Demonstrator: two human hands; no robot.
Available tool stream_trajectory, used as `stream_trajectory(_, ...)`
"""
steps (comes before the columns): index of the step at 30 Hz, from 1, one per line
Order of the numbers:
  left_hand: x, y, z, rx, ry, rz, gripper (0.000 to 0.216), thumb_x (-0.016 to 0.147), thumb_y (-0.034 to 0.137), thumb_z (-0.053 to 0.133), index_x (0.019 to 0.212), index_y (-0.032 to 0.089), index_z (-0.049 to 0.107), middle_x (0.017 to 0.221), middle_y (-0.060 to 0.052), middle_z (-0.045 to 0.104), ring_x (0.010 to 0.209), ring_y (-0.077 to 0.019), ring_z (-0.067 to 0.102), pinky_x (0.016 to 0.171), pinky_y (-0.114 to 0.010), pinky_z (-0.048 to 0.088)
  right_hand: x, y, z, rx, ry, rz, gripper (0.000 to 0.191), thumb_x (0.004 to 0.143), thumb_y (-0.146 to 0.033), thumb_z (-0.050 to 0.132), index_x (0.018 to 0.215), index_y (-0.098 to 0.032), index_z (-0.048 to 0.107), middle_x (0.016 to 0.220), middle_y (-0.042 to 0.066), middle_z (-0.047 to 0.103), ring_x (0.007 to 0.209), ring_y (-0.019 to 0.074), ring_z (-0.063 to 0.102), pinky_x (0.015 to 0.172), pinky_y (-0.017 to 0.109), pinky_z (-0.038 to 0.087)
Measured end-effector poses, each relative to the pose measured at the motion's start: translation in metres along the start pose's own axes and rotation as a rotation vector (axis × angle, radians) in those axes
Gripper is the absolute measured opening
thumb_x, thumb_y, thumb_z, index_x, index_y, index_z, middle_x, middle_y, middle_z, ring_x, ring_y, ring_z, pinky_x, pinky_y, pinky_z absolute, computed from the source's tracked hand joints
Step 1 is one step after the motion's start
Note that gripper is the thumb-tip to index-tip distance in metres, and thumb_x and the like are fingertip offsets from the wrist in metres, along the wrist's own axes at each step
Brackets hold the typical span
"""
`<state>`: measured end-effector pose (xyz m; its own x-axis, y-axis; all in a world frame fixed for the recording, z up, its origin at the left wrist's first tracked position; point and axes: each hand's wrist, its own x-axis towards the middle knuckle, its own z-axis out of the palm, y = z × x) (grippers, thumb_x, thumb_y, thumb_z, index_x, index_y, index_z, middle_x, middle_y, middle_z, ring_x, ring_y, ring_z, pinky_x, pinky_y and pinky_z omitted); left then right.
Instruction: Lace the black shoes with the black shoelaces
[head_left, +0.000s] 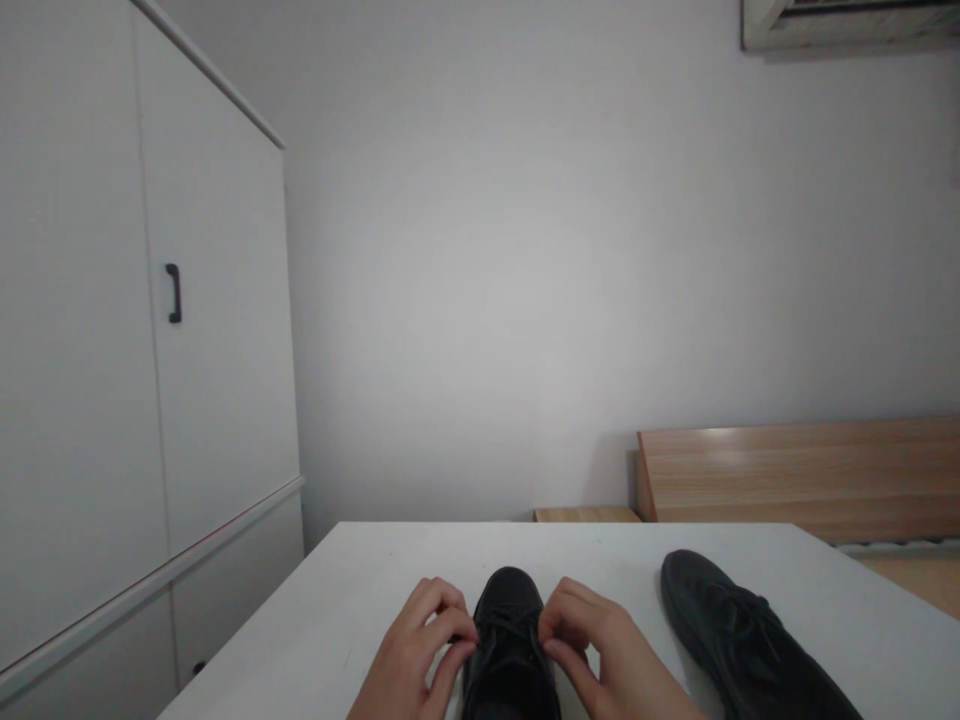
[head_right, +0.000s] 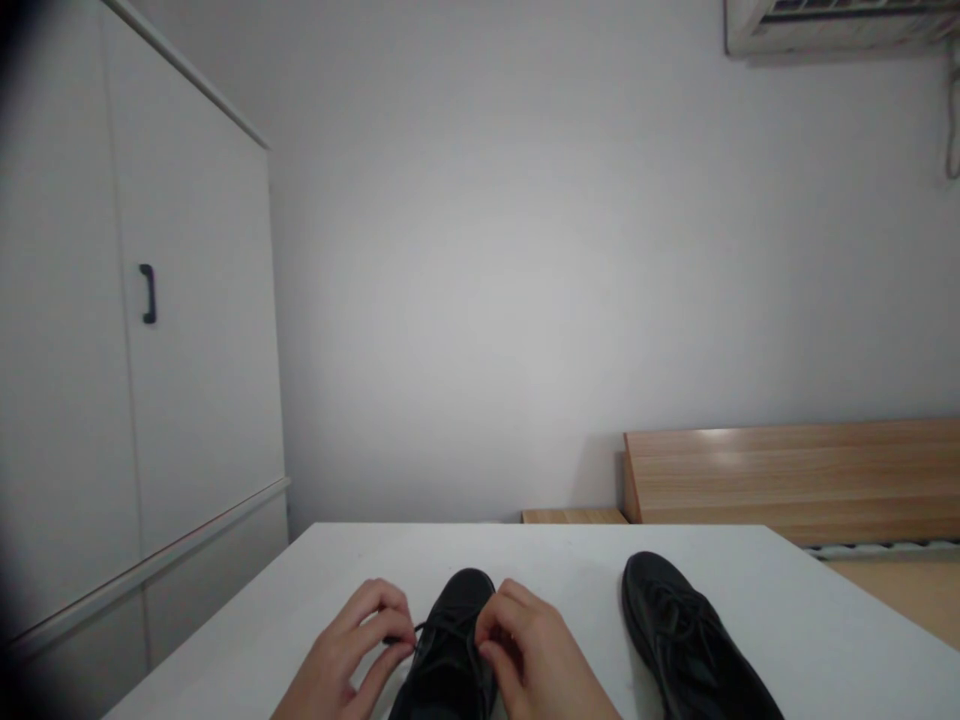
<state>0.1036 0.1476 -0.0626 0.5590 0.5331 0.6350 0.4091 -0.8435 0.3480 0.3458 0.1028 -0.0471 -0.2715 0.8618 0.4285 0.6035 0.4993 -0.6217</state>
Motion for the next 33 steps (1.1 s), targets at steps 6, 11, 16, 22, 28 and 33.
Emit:
stream_trajectory(6,0.001,0.002,-0.003,0.130,-0.053,0.086,0.019,0.099,0.012,0.046,0.095,0.020,0.064,0.092,-0.007,0.062,0.087,-0.0197,0.060,0.075,-0.027,0.049,-0.001,-0.004,-0.003,-0.040,-0.027,0.029,0.017,0.083,-0.003,0.052,0.082,-0.018,0.060,0.084,0.004,0.063,0.076,0.0182,0.057,0.069,0.028,0.044)
stream_trajectory(11,0.002,0.004,0.000,-0.008,-0.100,-0.062,0.021,0.099,0.014,0.047,0.093,0.021,0.066,0.090,-0.004,0.069,0.083,-0.0163,0.066,0.075,-0.022,0.050,-0.001,-0.018,-0.005,-0.114,-0.057,0.101,0.020,0.083,0.001,0.052,0.087,-0.016,0.062,0.084,0.005,0.065,0.076,0.0184,0.060,0.069,0.027,0.045)
stream_trajectory(16,0.012,0.022,-0.010,-0.022,-0.194,-0.177,0.023,0.093,0.017,0.054,0.111,0.021,0.069,0.094,-0.005,0.071,0.084,-0.0173,0.068,0.079,-0.024,0.051,0.002,-0.039,-0.011,-0.232,-0.212,0.123,0.034,0.084,0.000,0.052,0.113,-0.014,0.066,0.109,0.013,0.066,0.095,0.0244,0.066,0.082,0.032,0.051)
stream_trajectory(22,0.046,0.048,-0.022,0.173,-0.412,-0.281,0.032,0.071,0.004,0.055,0.084,0.022,0.077,0.081,-0.003,0.069,0.074,-0.0181,0.066,0.066,-0.024,0.044,0.018,-0.061,-0.018,-0.461,-0.330,0.171,0.031,0.076,-0.002,0.059,0.097,-0.016,0.076,0.105,0.013,0.071,0.091,0.0269,0.071,0.075,0.031,0.051)
stream_trajectory(28,0.049,0.045,-0.015,0.273,-0.402,-0.218,0.028,0.059,0.000,0.053,0.067,0.021,0.071,0.074,-0.003,0.066,0.062,-0.0185,0.059,0.053,-0.024,0.031,0.026,-0.073,-0.017,-0.517,-0.319,0.115,0.030,0.079,-0.002,0.057,0.095,-0.015,0.078,0.098,0.016,0.074,0.084,0.0294,0.072,0.065,0.032,0.047)
stream_trajectory(33,0.053,0.047,-0.017,0.127,-0.280,-0.202,0.017,0.071,0.005,0.054,0.071,0.020,0.062,0.083,-0.004,0.065,0.077,-0.0212,0.062,0.067,-0.028,0.040,0.023,-0.072,-0.021,-0.505,-0.301,0.063,0.032,0.080,0.000,0.054,0.103,-0.013,0.073,0.108,0.019,0.069,0.089,0.0318,0.069,0.069,0.036,0.045)
